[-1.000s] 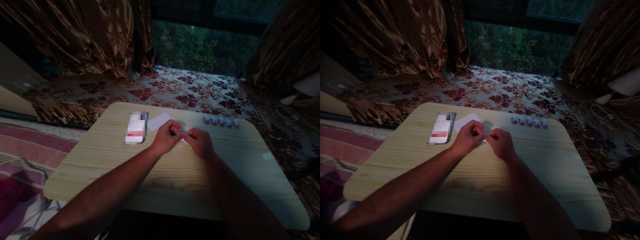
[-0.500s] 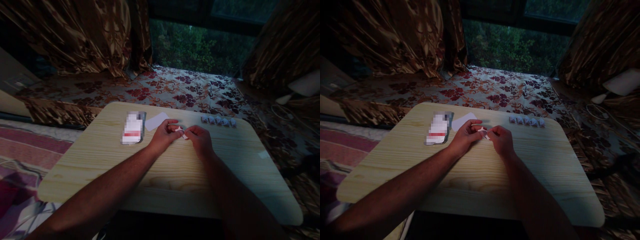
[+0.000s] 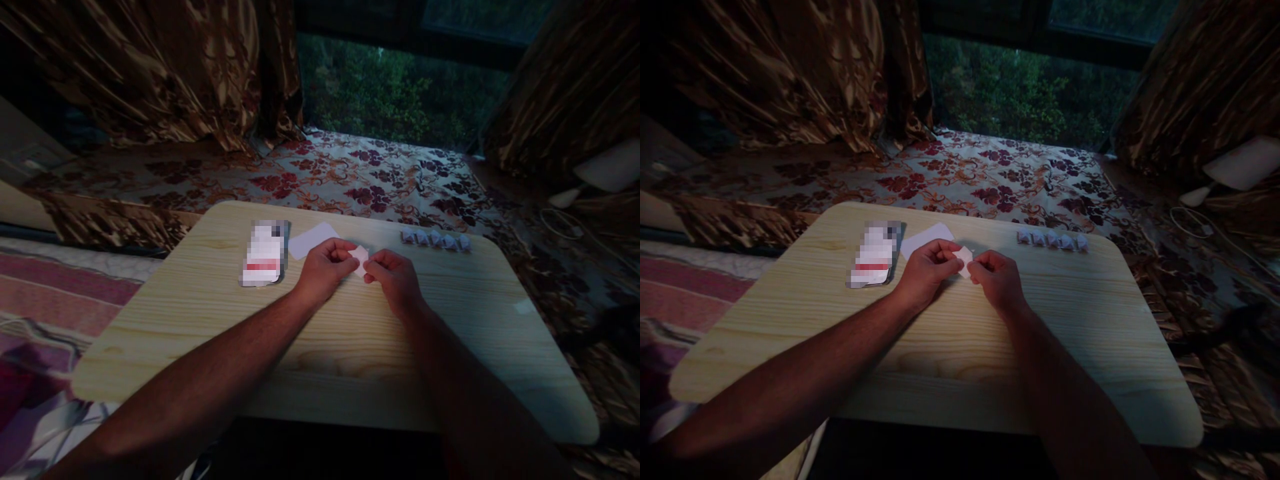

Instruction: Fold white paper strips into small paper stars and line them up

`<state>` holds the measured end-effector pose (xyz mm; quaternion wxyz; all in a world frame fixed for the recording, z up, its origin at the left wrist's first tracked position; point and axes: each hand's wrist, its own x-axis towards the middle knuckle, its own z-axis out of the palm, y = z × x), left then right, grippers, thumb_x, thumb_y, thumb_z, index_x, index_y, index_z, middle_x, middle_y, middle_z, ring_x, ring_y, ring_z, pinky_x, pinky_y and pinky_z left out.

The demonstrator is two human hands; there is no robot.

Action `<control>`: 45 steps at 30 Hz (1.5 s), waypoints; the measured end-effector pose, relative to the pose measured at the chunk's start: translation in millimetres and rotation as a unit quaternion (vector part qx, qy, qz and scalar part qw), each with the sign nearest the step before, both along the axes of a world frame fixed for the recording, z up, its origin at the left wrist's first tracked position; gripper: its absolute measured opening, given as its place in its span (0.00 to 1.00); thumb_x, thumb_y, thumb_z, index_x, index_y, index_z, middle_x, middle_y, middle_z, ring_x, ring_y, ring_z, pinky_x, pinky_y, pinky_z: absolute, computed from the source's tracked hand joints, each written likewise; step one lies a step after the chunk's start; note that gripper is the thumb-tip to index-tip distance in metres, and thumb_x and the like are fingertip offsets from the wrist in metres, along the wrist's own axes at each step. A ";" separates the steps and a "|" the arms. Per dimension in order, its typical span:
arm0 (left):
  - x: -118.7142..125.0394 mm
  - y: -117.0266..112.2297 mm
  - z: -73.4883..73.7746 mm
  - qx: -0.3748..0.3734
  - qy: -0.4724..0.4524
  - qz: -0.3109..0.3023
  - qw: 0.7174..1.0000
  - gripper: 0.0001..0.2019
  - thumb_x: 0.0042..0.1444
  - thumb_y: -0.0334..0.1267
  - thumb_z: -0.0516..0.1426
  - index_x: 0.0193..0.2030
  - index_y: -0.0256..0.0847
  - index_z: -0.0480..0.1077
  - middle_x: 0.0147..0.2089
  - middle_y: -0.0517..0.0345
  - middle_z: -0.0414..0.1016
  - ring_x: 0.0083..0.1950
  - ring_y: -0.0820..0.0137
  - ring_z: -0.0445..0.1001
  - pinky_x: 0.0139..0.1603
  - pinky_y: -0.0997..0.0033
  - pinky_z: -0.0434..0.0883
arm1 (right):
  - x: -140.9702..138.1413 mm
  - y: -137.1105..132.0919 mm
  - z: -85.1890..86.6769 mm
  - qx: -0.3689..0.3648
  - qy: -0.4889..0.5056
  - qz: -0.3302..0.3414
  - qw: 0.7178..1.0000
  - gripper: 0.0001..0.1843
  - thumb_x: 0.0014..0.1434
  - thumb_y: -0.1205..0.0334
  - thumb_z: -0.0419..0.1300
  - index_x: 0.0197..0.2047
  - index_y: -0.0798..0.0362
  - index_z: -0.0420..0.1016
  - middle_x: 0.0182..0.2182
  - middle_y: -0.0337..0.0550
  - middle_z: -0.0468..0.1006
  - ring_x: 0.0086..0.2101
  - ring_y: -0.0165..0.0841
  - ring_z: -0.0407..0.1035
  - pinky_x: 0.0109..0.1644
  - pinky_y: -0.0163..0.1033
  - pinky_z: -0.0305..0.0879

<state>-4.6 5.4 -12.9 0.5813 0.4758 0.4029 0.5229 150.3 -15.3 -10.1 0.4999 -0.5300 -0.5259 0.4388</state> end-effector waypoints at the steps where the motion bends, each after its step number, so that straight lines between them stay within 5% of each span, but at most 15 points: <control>1: 0.1 0.0 -0.7 0.002 0.001 -0.001 1.000 0.14 0.44 0.33 0.66 0.39 0.38 0.73 0.29 0.60 0.76 0.28 0.75 0.73 0.30 0.74 0.67 | -0.1 -0.4 0.2 0.003 -0.006 -0.002 1.000 0.06 0.51 0.60 0.63 0.26 0.53 0.74 0.18 0.36 0.74 0.22 0.29 0.67 0.29 0.35 0.62; 15: 1.6 -2.3 1.6 0.004 -0.010 -0.027 1.000 0.13 0.43 0.31 0.66 0.37 0.37 0.74 0.27 0.62 0.76 0.27 0.75 0.73 0.32 0.74 0.68 | -1.9 0.2 5.0 0.007 0.088 -0.010 0.996 0.10 0.46 0.63 0.65 0.35 0.52 0.75 0.26 0.35 0.77 0.26 0.30 0.70 0.31 0.36 0.68; 26: 3.3 -9.4 12.5 0.026 0.040 -0.011 0.999 0.08 0.44 0.29 0.62 0.34 0.38 0.75 0.26 0.63 0.76 0.25 0.77 0.70 0.28 0.77 0.65 | -1.3 -0.3 2.1 0.062 0.026 0.010 0.998 0.06 0.47 0.68 0.62 0.31 0.52 0.71 0.21 0.32 0.73 0.22 0.27 0.65 0.27 0.33 0.58; 45: 1.2 -7.1 1.4 0.071 0.091 -0.016 0.993 0.06 0.46 0.29 0.61 0.33 0.38 0.73 0.24 0.65 0.70 0.23 0.78 0.63 0.26 0.76 0.59 | -2.0 -2.6 -6.8 0.107 -0.031 0.034 0.993 0.06 0.50 0.68 0.61 0.34 0.50 0.71 0.20 0.32 0.71 0.20 0.27 0.62 0.24 0.34 0.53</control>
